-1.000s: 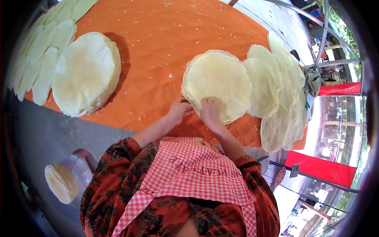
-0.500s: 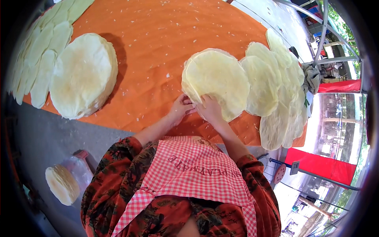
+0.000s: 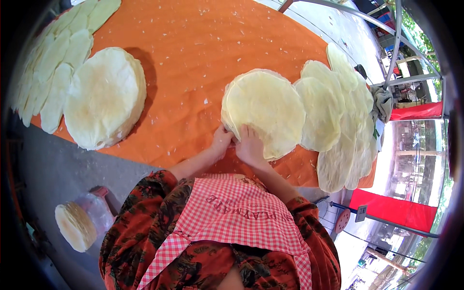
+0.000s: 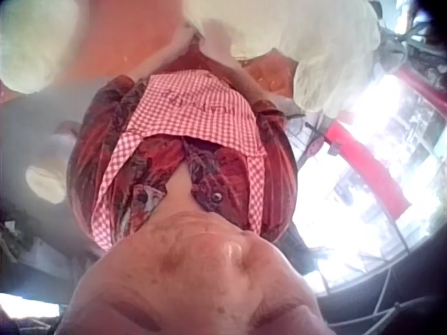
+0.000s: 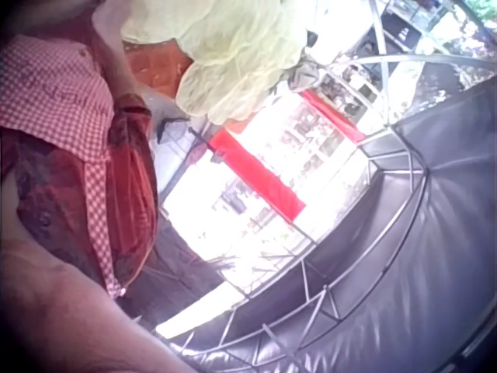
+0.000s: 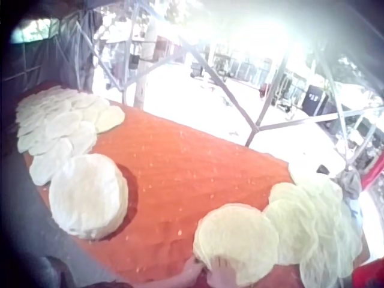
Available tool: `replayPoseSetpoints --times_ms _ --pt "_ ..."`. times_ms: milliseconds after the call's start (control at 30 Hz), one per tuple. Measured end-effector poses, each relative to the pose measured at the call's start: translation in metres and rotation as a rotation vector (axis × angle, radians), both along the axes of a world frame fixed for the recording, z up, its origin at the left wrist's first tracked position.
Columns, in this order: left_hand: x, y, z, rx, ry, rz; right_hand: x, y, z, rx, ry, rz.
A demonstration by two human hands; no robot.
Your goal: The person peels thin dough sheets from a large overlapping arrangement on a table and stacks them into several distinct piles by hand.
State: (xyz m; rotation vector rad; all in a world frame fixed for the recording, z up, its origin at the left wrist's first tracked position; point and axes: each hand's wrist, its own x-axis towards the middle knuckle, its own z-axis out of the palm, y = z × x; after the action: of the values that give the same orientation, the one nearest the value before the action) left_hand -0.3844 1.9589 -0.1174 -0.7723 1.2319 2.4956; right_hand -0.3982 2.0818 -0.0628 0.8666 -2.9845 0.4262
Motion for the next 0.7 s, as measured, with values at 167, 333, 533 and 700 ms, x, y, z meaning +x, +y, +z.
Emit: replayPoseSetpoints --times_ms 167,333,533,700 --pt "-0.01 0.005 -0.001 -0.063 -0.115 -0.003 -0.063 0.033 0.01 0.192 -0.114 -0.232" --pt "-0.012 0.005 -0.005 -0.086 -0.155 0.0 -0.183 0.098 0.177 -0.088 0.106 -0.213" --pt "-0.008 0.003 -0.001 -0.019 -0.11 0.035 -0.117 0.046 0.207 0.277 0.249 -0.166" --pt "-0.005 0.001 0.004 0.021 -0.104 -0.075 -0.026 0.013 0.049 0.181 0.084 -0.014"
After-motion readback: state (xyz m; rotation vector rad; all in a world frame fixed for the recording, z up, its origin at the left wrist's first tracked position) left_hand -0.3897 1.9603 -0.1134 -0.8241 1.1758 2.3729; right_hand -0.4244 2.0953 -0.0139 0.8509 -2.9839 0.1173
